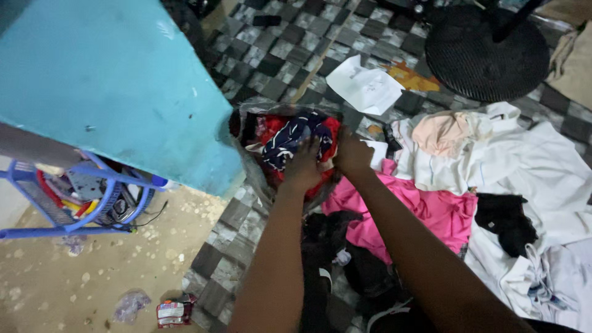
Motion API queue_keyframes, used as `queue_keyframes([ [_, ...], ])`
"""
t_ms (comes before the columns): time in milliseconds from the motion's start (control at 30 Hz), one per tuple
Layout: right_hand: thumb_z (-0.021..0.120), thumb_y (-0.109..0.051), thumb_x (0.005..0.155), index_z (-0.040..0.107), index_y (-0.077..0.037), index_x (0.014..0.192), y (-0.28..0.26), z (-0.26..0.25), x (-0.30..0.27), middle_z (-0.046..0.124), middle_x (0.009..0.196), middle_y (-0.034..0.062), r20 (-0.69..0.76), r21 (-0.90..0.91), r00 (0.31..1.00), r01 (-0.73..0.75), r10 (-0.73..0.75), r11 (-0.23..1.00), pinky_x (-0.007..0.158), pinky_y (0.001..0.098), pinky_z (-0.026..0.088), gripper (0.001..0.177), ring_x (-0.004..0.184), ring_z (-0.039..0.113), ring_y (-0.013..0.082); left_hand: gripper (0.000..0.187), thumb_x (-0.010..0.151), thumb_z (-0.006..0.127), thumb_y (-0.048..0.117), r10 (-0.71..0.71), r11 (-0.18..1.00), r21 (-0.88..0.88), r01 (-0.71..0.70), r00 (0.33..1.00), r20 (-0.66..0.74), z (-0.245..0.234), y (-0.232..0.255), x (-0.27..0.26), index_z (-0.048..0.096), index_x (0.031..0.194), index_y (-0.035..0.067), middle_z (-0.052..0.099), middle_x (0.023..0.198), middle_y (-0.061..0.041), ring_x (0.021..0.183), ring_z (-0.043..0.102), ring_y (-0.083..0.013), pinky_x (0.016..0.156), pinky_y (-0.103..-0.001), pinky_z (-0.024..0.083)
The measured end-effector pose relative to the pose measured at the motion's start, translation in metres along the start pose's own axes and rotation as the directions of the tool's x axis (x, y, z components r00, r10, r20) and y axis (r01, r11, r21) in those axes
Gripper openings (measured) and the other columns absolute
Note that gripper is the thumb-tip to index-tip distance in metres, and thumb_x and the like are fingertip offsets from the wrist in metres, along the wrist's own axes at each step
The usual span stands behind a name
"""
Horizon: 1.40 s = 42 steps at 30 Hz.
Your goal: The person sorts clothes by picking up individual items from a pile on the floor, including a black shirt, a brown printed shirt, a pink shirt, a white shirt, a plaid shirt, and an orange patterned cloth, and placing them into a black bag.
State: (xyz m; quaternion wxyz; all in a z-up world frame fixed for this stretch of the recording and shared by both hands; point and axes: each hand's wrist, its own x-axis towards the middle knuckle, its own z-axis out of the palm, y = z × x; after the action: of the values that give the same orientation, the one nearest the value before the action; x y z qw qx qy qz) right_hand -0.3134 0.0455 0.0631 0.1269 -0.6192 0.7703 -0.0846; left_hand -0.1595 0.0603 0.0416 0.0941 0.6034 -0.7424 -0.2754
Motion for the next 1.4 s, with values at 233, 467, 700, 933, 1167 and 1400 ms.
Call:
queue_keyframes([
  [233, 0.064, -0.014, 0.090, 0.062, -0.005, 0.114, 0.036, 0.013, 0.037, 0.070, 0.084, 0.0254, -0.240, 0.202, 0.955, 0.224, -0.174, 0.953, 0.073, 0.0577, 0.054, 0.025, 0.081, 0.069, 0.0457, 0.069, 0.098, 0.053, 0.039, 0.005, 0.912, 0.405, -0.074, 0.986, 0.167, 0.044, -0.027, 0.027, 0.029, 0.161, 0.027, 0.013, 0.170, -0.012, 0.156, 0.014, -0.0312, 0.119, -0.065, 0.020],
  [467, 0.062, -0.009, 0.088, 0.067, 0.000, 0.091, 0.068, -0.006, 0.013, 0.067, 0.081, 0.0264, -0.346, 0.307, 0.897, 0.386, -0.276, 0.870, 0.072, 0.0571, 0.051, 0.010, 0.079, 0.066, 0.0469, 0.074, 0.100, 0.054, 0.040, 0.013, 0.885, 0.458, -0.084, 0.988, 0.155, 0.110, -0.087, 0.082, 0.016, 0.163, 0.035, 0.001, 0.174, -0.011, 0.159, 0.005, -0.0317, 0.117, -0.065, 0.021],
  [700, 0.053, -0.013, 0.099, 0.064, -0.005, 0.129, 0.124, 0.004, 0.002, 0.069, 0.075, 0.0117, 0.250, 0.943, 0.950, -0.195, -0.188, 0.268, 0.059, 0.0364, 0.055, 0.033, 0.063, 0.066, 0.0262, 0.102, 0.088, 0.071, 0.050, -0.102, 0.921, 0.387, -0.052, 0.924, 0.368, 0.073, -0.055, 0.071, 0.005, 0.163, 0.029, -0.014, 0.171, -0.011, 0.157, -0.010, -0.0338, 0.121, -0.061, 0.012],
  [933, 0.060, -0.025, 0.090, 0.071, -0.006, 0.079, 0.280, 0.206, -0.095, 0.069, 0.080, 0.0237, -0.088, 0.438, 0.986, -0.086, 0.138, 0.895, 0.067, 0.0499, 0.056, 0.024, 0.073, 0.068, 0.0399, 0.044, 0.096, 0.063, 0.033, 0.060, 0.995, 0.074, -0.062, 0.998, 0.022, -0.049, 0.030, 0.038, 0.066, 0.130, 0.006, 0.069, 0.122, -0.023, 0.112, 0.064, -0.0417, 0.093, -0.049, 0.049],
  [1167, 0.074, -0.031, 0.069, 0.078, -0.008, 0.089, 0.323, 0.266, -0.219, 0.076, 0.094, 0.0133, -0.046, 0.154, 0.876, -0.469, 0.480, 0.870, 0.086, 0.0462, 0.051, 0.031, 0.098, 0.064, 0.0420, 0.030, 0.102, 0.057, 0.028, 0.136, 0.948, -0.293, -0.125, 0.991, 0.018, -0.061, 0.166, -0.077, 0.070, 0.121, 0.010, 0.077, 0.096, -0.015, 0.087, 0.076, -0.0276, 0.078, -0.040, 0.056],
  [1400, 0.067, -0.038, 0.079, 0.070, -0.008, 0.107, 0.350, 0.266, -0.195, 0.073, 0.108, 0.0133, 0.401, 0.824, 0.482, -0.561, 0.779, -0.076, 0.094, 0.0505, 0.049, 0.041, 0.107, 0.064, 0.0383, 0.028, 0.100, 0.053, 0.018, 0.107, 0.940, -0.341, -0.022, 0.966, 0.234, -0.006, 0.178, -0.067, 0.071, 0.121, 0.012, 0.078, 0.095, -0.014, 0.088, 0.080, -0.0227, 0.078, -0.037, 0.058],
])
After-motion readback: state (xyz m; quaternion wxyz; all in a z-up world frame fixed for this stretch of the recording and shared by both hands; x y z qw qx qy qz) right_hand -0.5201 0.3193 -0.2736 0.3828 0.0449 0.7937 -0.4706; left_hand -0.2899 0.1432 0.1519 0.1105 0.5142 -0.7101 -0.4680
